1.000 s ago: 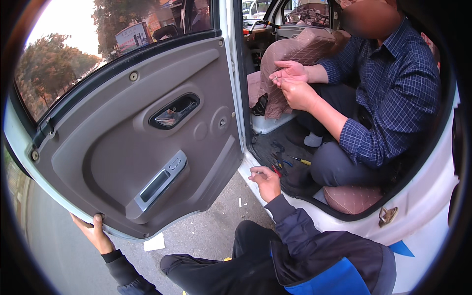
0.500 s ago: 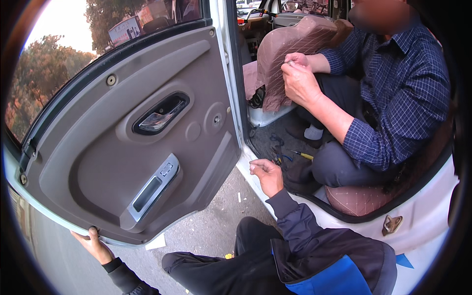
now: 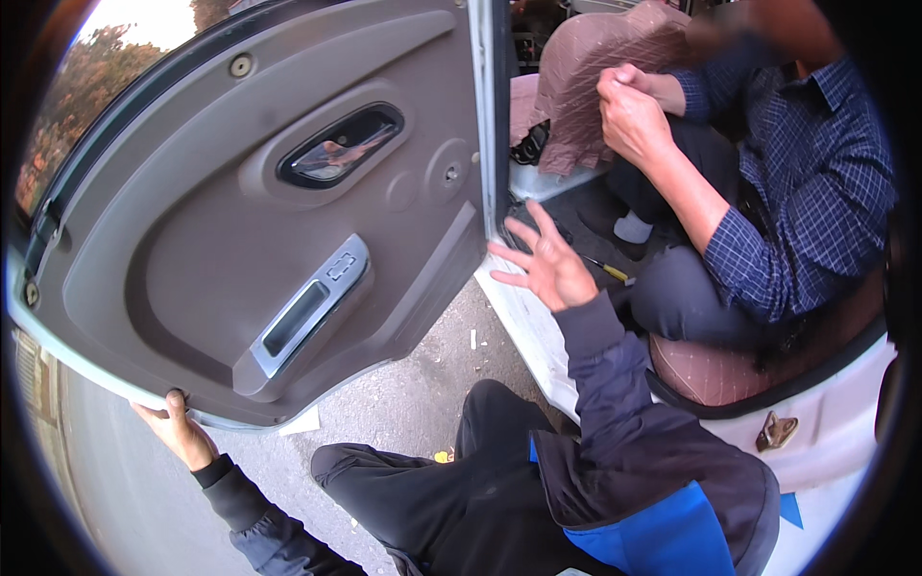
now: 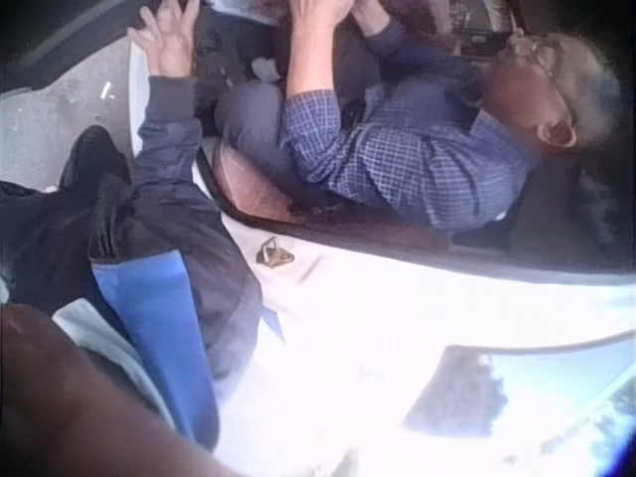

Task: The person installs a car door panel by aligning it with the door frame and securing it with multiple fasteners. They use a screwdriver to tighten screws and insert plastic clips into designated holes, ensuring the panel is firmly attached.

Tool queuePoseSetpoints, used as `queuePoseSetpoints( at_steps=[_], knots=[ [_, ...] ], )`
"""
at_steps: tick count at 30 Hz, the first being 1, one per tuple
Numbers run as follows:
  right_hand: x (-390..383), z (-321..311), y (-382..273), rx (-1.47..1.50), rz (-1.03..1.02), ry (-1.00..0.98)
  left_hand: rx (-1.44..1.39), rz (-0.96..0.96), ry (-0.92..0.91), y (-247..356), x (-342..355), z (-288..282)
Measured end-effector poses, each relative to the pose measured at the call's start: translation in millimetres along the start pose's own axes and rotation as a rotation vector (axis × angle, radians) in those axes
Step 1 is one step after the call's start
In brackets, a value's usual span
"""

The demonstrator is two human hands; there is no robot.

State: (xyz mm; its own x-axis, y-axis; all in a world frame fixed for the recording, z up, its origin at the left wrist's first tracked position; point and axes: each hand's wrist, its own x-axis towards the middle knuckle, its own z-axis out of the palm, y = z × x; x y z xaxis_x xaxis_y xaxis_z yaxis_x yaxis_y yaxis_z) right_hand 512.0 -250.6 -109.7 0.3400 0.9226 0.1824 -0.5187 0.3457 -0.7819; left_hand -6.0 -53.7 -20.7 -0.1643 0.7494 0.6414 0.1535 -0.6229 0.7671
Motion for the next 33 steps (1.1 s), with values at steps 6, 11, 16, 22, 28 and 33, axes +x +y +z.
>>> queuePoseSetpoints(
  at_steps=[6, 11, 16, 22, 28, 33],
  knots=[
    [-28, 13, 52, -0.364, 0.088, 0.245, 0.019, -0.018, -0.004, 9, 0, 5],
    [-40, 24, 65, -0.503, 0.119, 0.234, 0.001, -0.056, -0.034, 7, 2, -1],
    [-42, 30, 71, -0.475, 0.101, 0.159, 0.021, -0.112, -0.078, 12, 5, -3],
    [-47, 35, 72, -0.503, 0.047, 0.117, 0.076, -0.041, -0.171, 27, 4, -4],
    [-45, 45, 72, -0.497, 0.095, 0.115, -0.026, -0.017, -0.093, 31, 1, 6],
    [-45, 48, 73, -0.507, 0.069, 0.075, -0.025, 0.0, -0.088, 36, 1, 10]
  ],
)
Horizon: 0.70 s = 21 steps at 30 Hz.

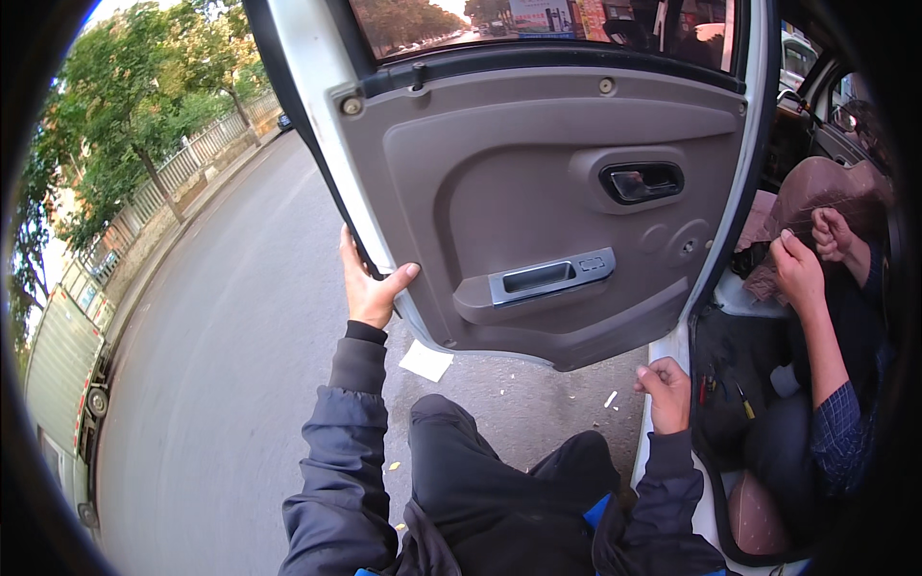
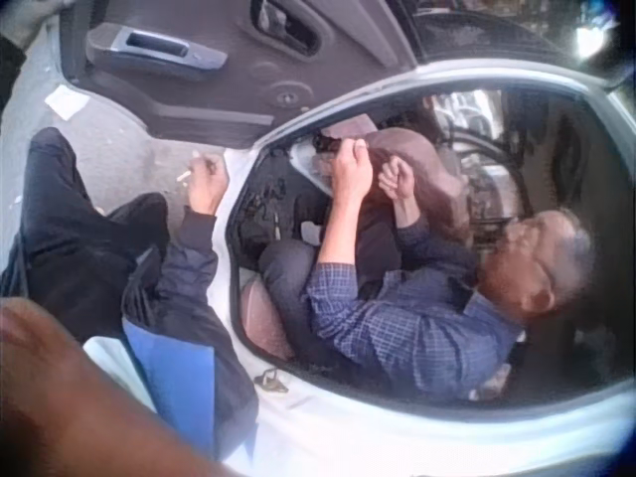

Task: The person installs a car door panel by aligning it with the door frame and securing it with multiple fasteners. They use a screwdriver to tighten screws and insert plastic clips into designated holes, ensuring the panel is firmly attached.

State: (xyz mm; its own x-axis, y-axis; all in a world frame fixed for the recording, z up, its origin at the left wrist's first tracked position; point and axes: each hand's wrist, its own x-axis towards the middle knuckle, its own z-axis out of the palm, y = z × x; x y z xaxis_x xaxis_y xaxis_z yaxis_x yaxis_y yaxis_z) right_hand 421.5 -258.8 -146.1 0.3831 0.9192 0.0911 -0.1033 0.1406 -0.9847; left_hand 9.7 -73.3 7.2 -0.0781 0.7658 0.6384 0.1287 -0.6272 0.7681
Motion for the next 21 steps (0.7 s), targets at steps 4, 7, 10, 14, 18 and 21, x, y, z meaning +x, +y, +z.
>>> queuePoseSetpoints(
  at_steps=[4, 7, 10, 14, 18, 21],
  knots=[
    [0, 0, 2, -0.017, -0.028, -0.012, -0.004, 0.027, -0.04, 2, 2, -3],
    [1, 0, 5, -0.023, -0.017, -0.014, -0.014, -0.016, -0.111, 3, 3, -9],
    [1, 1, 7, 0.004, 0.011, -0.028, 0.098, -0.093, -0.158, 5, 5, -17],
    [2, 4, 6, 0.012, 0.016, -0.034, 0.091, -0.083, -0.16, 3, 3, -19],
    [0, 2, 3, -0.051, -0.001, -0.03, 0.049, -0.062, -0.091, -3, -1, -14],
    [2, 3, 4, -0.167, -0.026, 0.031, 0.11, -0.195, -0.107, -15, 6, -17]
  ],
)
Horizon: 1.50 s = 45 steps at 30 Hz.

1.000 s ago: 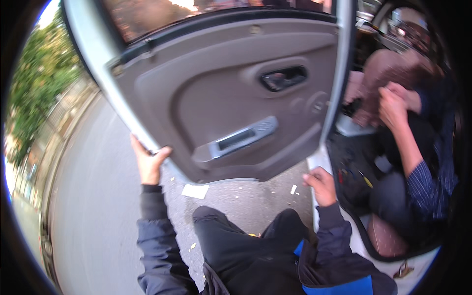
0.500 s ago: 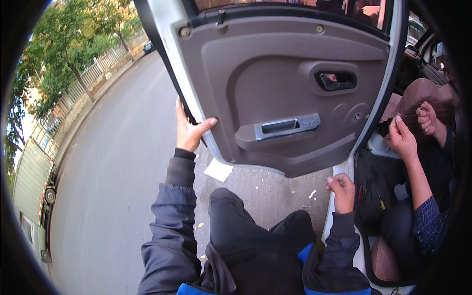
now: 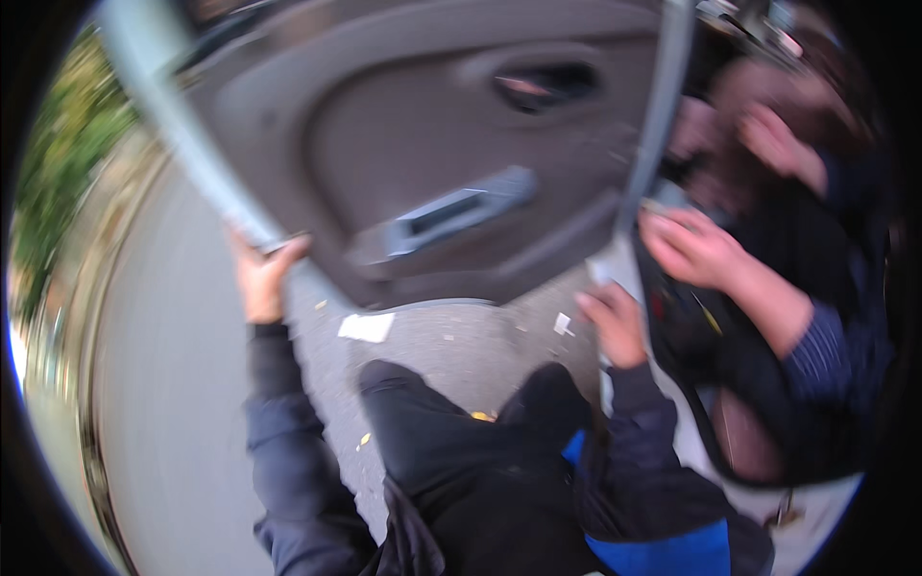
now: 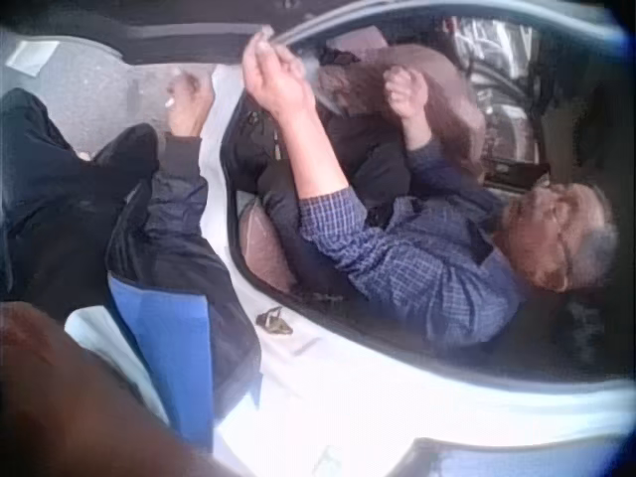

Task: The person installs a car door panel by aligning it with the door frame and securing it with multiple fasteners. They use a screwdriver to tighten screws and insert plastic clips into designated holes, ensuring the panel is firmly attached.

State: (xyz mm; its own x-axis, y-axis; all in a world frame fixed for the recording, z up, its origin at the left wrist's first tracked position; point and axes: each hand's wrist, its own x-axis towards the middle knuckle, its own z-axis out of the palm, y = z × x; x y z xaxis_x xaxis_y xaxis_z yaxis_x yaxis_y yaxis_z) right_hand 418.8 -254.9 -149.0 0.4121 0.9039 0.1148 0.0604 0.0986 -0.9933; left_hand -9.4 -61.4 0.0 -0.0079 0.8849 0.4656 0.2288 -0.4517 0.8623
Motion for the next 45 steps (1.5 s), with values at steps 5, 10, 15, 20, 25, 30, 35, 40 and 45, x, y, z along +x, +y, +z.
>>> queuePoseSetpoints(
  at_steps=[5, 10, 15, 20, 25, 30, 35, 40, 45],
  knots=[
    [-4, -3, -30, 0.574, 0.033, 0.06, -0.065, 0.109, 0.004, -14, 2, -1],
    [-38, -11, -116, 0.282, 0.032, -0.46, -0.042, 0.188, 0.397, -18, -40, 11],
    [-15, -41, -186, -0.574, -0.816, 0.252, -0.071, 0.057, 0.407, -19, -114, 46],
    [39, -95, -220, -1.026, -0.798, 0.502, -0.076, -0.137, 0.28, -25, -159, 79],
    [42, -95, -209, -1.001, -0.571, 0.108, -0.197, -0.279, 0.226, -34, -186, 99],
    [37, -86, -209, -0.966, -0.522, 0.015, -0.246, -0.296, 0.118, -39, -199, 100],
    [35, -82, -207, -0.846, -0.505, -0.029, -0.25, -0.341, 0.12, -39, -203, 93],
    [26, -65, -202, -0.607, -0.78, 0.129, -0.214, -0.161, 0.321, -34, -174, 62],
    [-6, -29, -162, -0.443, -0.787, 0.237, -0.119, 0.213, 0.318, -15, -80, -8]
  ],
)
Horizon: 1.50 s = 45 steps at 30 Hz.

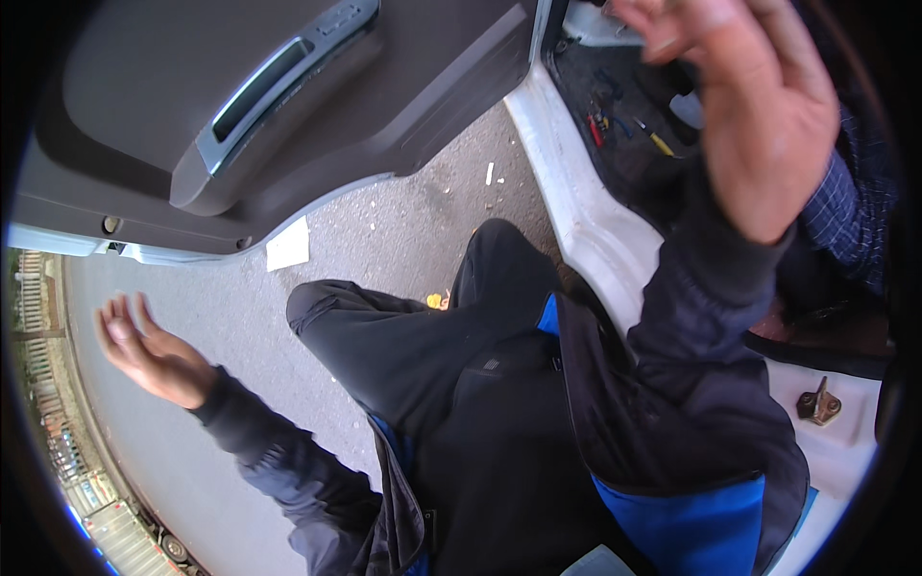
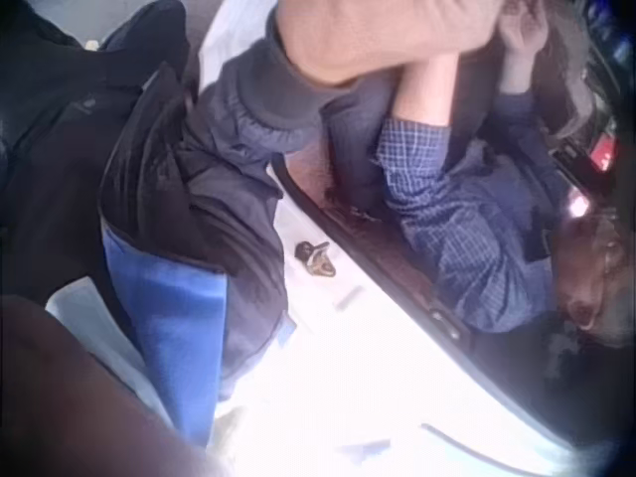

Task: The person installs a car door panel by aligning it with the door frame and securing it with multiple fasteners. They use a screwdriver to tighten screws and insert plastic clips into designated holes, ensuring the panel is firmly attached.

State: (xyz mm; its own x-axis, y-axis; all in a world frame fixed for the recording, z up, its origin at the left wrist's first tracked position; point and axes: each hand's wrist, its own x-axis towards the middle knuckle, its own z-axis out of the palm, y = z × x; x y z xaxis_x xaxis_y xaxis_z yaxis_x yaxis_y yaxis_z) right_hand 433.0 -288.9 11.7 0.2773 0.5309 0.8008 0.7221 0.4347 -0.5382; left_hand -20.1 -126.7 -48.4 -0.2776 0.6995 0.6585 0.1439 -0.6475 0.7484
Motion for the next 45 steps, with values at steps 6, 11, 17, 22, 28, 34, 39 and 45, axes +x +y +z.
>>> queuePoseSetpoints(
  at_steps=[6, 11, 17, 22, 28, 34, 39, 45],
  knots=[
    [-151, 137, 79, 0.717, 1.001, -0.135, -0.064, 0.122, -0.39, -30, 91, 17],
    [-255, 211, 164, 0.977, 1.419, 0.234, -0.01, -0.018, -0.222, -58, 103, 21],
    [-275, 281, 205, 0.99, 1.566, 0.346, -0.046, -0.156, -0.188, -64, 102, 14],
    [-267, 305, 210, 1.041, 1.603, 0.475, -0.04, -0.183, -0.163, -59, 97, 17],
    [-272, 314, 205, 1.111, 1.581, 0.573, -0.002, -0.168, -0.157, -53, 93, 21],
    [-274, 313, 200, 1.094, 1.497, 0.575, 0.038, -0.16, -0.11, -49, 92, 30],
    [-263, 313, 196, 1.052, 1.507, 0.529, 0.01, -0.15, -0.122, -46, 93, 34],
    [-259, 314, 194, 0.992, 1.435, 0.473, -0.004, -0.14, -0.127, -44, 95, 36]
  ],
)
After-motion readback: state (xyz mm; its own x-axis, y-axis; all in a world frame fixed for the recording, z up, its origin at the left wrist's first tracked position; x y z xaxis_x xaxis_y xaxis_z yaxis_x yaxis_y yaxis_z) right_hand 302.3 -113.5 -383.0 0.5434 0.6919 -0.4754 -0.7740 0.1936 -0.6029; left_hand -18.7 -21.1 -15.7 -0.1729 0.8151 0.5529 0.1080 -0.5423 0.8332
